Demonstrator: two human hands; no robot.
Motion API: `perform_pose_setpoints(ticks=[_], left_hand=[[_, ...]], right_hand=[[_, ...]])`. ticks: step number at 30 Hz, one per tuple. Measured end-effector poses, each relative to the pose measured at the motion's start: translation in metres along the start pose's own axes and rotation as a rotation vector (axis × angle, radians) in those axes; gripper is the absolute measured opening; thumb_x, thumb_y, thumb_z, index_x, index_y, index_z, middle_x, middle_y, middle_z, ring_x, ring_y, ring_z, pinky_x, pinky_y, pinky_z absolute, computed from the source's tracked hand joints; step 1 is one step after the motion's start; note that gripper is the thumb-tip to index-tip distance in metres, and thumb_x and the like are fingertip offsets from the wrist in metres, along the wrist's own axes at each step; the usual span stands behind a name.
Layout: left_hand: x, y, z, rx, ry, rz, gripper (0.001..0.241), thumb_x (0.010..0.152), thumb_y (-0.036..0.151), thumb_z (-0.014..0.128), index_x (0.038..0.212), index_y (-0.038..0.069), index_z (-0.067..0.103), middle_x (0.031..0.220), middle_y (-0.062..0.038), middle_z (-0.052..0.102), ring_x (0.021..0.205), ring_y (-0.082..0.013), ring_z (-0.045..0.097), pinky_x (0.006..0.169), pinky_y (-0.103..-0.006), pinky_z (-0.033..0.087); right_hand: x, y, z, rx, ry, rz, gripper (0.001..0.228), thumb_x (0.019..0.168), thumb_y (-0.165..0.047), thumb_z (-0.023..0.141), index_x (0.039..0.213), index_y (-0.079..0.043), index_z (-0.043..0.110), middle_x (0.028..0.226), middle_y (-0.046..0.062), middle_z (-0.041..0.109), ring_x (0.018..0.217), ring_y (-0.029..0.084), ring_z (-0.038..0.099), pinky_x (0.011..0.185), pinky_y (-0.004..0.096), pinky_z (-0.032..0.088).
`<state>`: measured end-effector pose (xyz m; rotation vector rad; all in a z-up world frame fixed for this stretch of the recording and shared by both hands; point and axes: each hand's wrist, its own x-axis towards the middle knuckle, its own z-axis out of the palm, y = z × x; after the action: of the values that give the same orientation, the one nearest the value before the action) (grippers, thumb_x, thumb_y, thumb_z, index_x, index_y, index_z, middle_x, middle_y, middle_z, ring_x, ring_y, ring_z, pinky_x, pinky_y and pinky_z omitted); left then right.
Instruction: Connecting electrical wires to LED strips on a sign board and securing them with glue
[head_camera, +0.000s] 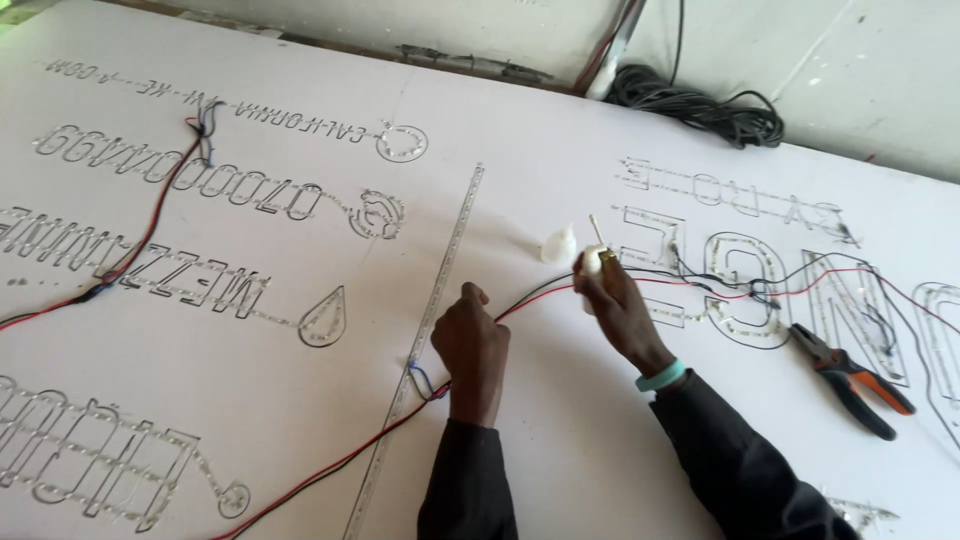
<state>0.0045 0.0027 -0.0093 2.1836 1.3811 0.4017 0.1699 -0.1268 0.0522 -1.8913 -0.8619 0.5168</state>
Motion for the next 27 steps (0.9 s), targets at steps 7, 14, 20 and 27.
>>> perform_pose_setpoints(ticks=[7,14,20,27], left_hand=[[0.003,0.000,-0.003,0.002,-0.025,0.015,0.039,0.084,0.004,0.081,0.121,0.016,0.079,0.088,-0.001,0.086,0.088,-0.0271,0.086,0.082,-0.0435,0.069],[-0.008,0.012,-0.022,-0.022,-0.044,0.058,0.039,0.086,-0.001,0.085,0.123,0.008,0.078,0.097,-0.012,0.086,0.096,-0.0335,0.086,0.087,-0.0478,0.068],[-0.003,0.009,-0.017,0.081,-0.084,0.088,0.040,0.088,0.001,0.083,0.125,0.014,0.075,0.099,-0.008,0.086,0.100,-0.0323,0.086,0.090,-0.0493,0.067],[-0.010,0.014,-0.033,0.051,-0.124,0.162,0.042,0.087,-0.006,0.079,0.126,0.010,0.073,0.092,-0.008,0.084,0.093,-0.0323,0.085,0.085,-0.0477,0.067]], right_hand=[[0.026,0.044,0.036,0.305,-0.212,-0.335,0.008,0.112,-0.008,0.058,0.120,-0.006,0.060,0.105,0.008,0.059,0.101,0.023,0.057,0.097,0.041,0.049],[0.036,0.048,0.036,0.323,-0.261,-0.502,0.006,0.114,-0.006,0.061,0.116,-0.006,0.056,0.107,0.007,0.054,0.107,0.022,0.055,0.106,0.041,0.046],[0.040,0.046,0.035,0.247,-0.245,-0.601,0.006,0.114,-0.009,0.063,0.115,-0.003,0.065,0.104,0.013,0.061,0.108,0.029,0.062,0.106,0.048,0.050],[0.052,0.073,0.048,0.381,-0.242,-0.528,0.005,0.113,-0.011,0.063,0.116,-0.006,0.064,0.104,0.011,0.063,0.106,0.027,0.063,0.105,0.050,0.050]])
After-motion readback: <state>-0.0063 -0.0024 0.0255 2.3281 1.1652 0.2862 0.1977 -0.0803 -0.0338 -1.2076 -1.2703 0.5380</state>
